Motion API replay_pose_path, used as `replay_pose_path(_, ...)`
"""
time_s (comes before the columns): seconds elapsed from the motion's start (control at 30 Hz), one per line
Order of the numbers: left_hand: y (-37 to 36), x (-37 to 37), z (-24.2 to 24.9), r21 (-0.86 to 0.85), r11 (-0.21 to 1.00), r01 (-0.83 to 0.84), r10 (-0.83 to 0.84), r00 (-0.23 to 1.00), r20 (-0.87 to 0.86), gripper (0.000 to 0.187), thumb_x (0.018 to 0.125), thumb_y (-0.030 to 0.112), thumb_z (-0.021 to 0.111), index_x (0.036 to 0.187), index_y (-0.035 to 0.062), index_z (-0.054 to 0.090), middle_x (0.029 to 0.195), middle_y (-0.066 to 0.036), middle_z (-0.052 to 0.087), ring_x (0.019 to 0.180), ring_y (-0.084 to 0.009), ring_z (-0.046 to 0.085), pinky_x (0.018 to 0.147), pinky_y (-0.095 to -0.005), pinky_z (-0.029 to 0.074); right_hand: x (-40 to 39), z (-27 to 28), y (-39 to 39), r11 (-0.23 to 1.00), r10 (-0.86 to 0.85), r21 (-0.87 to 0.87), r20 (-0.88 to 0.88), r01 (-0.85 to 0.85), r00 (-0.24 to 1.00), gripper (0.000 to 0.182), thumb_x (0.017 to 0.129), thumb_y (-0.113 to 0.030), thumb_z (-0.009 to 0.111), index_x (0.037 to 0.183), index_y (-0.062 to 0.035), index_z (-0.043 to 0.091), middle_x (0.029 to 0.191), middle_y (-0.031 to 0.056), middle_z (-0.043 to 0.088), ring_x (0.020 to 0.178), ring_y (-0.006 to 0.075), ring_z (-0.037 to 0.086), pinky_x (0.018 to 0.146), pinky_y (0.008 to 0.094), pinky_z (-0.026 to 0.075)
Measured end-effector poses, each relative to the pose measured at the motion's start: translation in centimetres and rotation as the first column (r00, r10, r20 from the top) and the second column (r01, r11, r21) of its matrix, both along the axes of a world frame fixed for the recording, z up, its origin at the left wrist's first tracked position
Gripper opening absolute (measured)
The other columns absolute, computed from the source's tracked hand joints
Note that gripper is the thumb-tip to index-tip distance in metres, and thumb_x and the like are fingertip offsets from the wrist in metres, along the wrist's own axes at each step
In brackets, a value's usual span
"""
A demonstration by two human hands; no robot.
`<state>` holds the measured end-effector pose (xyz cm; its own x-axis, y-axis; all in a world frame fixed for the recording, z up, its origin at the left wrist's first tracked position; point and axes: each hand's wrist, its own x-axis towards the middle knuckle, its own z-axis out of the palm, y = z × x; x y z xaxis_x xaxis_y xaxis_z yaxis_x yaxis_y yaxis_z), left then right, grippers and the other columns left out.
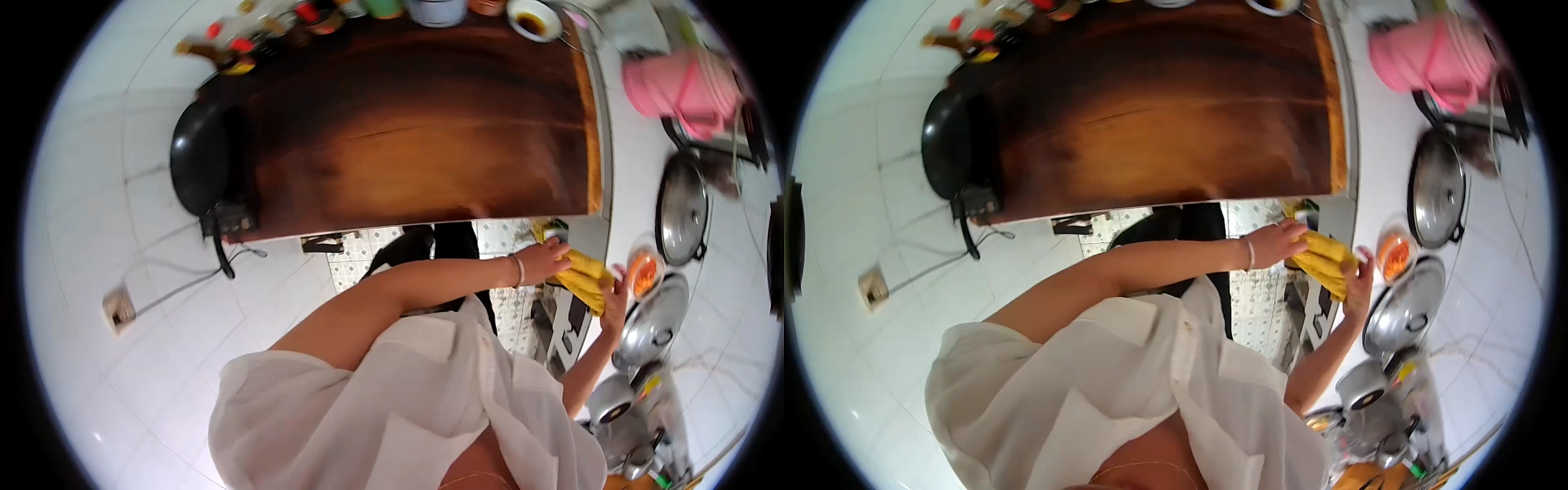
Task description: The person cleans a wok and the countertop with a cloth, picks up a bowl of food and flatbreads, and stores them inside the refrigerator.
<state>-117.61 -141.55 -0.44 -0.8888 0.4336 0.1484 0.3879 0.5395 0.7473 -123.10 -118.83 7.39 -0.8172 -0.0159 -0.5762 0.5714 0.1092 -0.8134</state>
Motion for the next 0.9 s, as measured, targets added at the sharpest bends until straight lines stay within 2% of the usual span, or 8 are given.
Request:
replay_pose_path(0.07, -2.2, 0.7, 0.2, -0.162, 0.982, -0.096, 0.099, 0.995, 0.012, 0.026, 0.073, 0.007, 0.057, 0.099, 0.0064, 0.057, 0.113, -0.014, 0.049, 0.112, -0.0347, 0.047, 0.085, -0.0376, 0.049, -1.8, -2.3, -1.7, 0.294, 0.692, 0.779, 0.226, -0.554, 0.686, 0.029, 0.076, -0.005, 0.067, 0.103, -0.0099, 0.057, 0.082, -0.0002, 0.053, 0.072, 0.0112, 0.052, 0.059, 0.0259, 0.045)
replay_pose_path(0.17, -10.7, 1.9, 4.3, -0.485, 0.873, -0.054, 0.212, 0.937, 0.276, 0.023, 0.074, 0.012, 0.056, 0.096, 0.0097, 0.061, 0.099, -0.008, 0.058, 0.097, -0.0309, 0.057, 0.074, -0.0392, 0.051, -3.7, -0.5, -10.8, 0.672, 0.653, 0.547, -0.120, -0.499, 0.748, 0.022, 0.076, -0.004, 0.069, 0.095, -0.0080, 0.059, 0.072, -0.0046, 0.048, 0.064, 0.0075, 0.045, 0.054, 0.0245, 0.040)
replay_pose_path(0.2, -14.7, 4.2, 1.6, -0.286, 0.905, -0.314, 0.339, 0.940, 0.041, 0.020, 0.076, 0.013, 0.055, 0.094, 0.0093, 0.061, 0.094, -0.011, 0.059, 0.090, -0.0305, 0.059, 0.071, -0.0395, 0.051, -4.2, 0.3, -14.5, 0.808, 0.583, 0.328, -0.318, -0.490, 0.748, 0.022, 0.076, -0.004, 0.070, 0.095, -0.0077, 0.059, 0.070, -0.0050, 0.049, 0.062, 0.0069, 0.046, 0.052, 0.0250, 0.040)
replay_pose_path(0.37, -29.8, 14.7, 5.9, -0.253, 0.606, -0.754, 0.789, 0.611, 0.071, 0.026, 0.079, 0.013, 0.058, 0.104, 0.0073, 0.055, 0.103, -0.012, 0.059, 0.087, -0.0319, 0.058, 0.075, -0.0415, 0.048, -1.4, 6.1, -35.5, 0.649, 0.722, 0.036, -0.343, -0.760, 0.601, 0.021, 0.077, -0.006, 0.069, 0.095, -0.0075, 0.060, 0.071, -0.0046, 0.049, 0.064, 0.0043, 0.045, 0.054, 0.0200, 0.038)
replay_pose_path(0.47, -28.5, 18.0, 6.6, -0.076, 0.598, -0.798, 0.796, 0.580, 0.175, 0.052, 0.073, 0.023, 0.069, 0.116, 0.0045, 0.047, 0.116, -0.017, 0.052, 0.105, -0.0347, 0.051, 0.087, -0.0420, 0.043, 2.7, 5.2, -45.6, 0.441, 0.781, 0.151, -0.550, -0.885, 0.295, 0.018, 0.077, -0.010, 0.070, 0.093, -0.0073, 0.062, 0.069, -0.0032, 0.050, 0.062, 0.0052, 0.049, 0.054, 0.0210, 0.042)
replay_pose_path(0.57, -27.1, 18.7, 4.4, 0.090, 0.302, -0.949, 0.935, 0.313, 0.167, 0.102, 0.057, 0.034, 0.082, 0.133, -0.0010, 0.023, 0.136, -0.027, 0.025, 0.127, -0.0410, 0.026, 0.104, -0.0462, 0.024, 9.0, 5.3, -51.9, 0.427, 0.779, -0.018, -0.501, -0.904, 0.377, 0.021, 0.074, -0.009, 0.072, 0.093, -0.0071, 0.062, 0.068, -0.0037, 0.049, 0.061, 0.0045, 0.046, 0.053, 0.0198, 0.040)
replay_pose_path(0.73, -32.2, 22.8, 2.3, 0.104, -0.285, -0.953, 0.939, -0.300, -0.167, 0.079, 0.060, 0.019, 0.079, 0.123, -0.0014, 0.036, 0.129, -0.025, 0.034, 0.121, -0.0410, 0.032, 0.100, -0.0482, 0.026, 16.2, 5.0, -55.9, 0.385, 0.806, -0.164, -0.419, -0.908, 0.418, 0.021, 0.075, -0.007, 0.071, 0.093, -0.0068, 0.062, 0.067, -0.0049, 0.046, 0.061, 0.0037, 0.044, 0.054, 0.0183, 0.040)
replay_pose_path(0.9, -34.0, 33.4, 2.5, -0.061, -0.266, -0.962, 0.961, -0.260, -0.097, 0.028, 0.071, 0.007, 0.061, 0.097, 0.0055, 0.051, 0.095, -0.013, 0.057, 0.090, -0.0345, 0.055, 0.078, -0.0419, 0.042, 18.9, 4.3, -58.5, 0.238, 0.864, -0.132, -0.424, -0.962, 0.272, 0.022, 0.073, -0.005, 0.069, 0.094, -0.0079, 0.062, 0.068, -0.0032, 0.046, 0.063, 0.0059, 0.045, 0.057, 0.0199, 0.041)
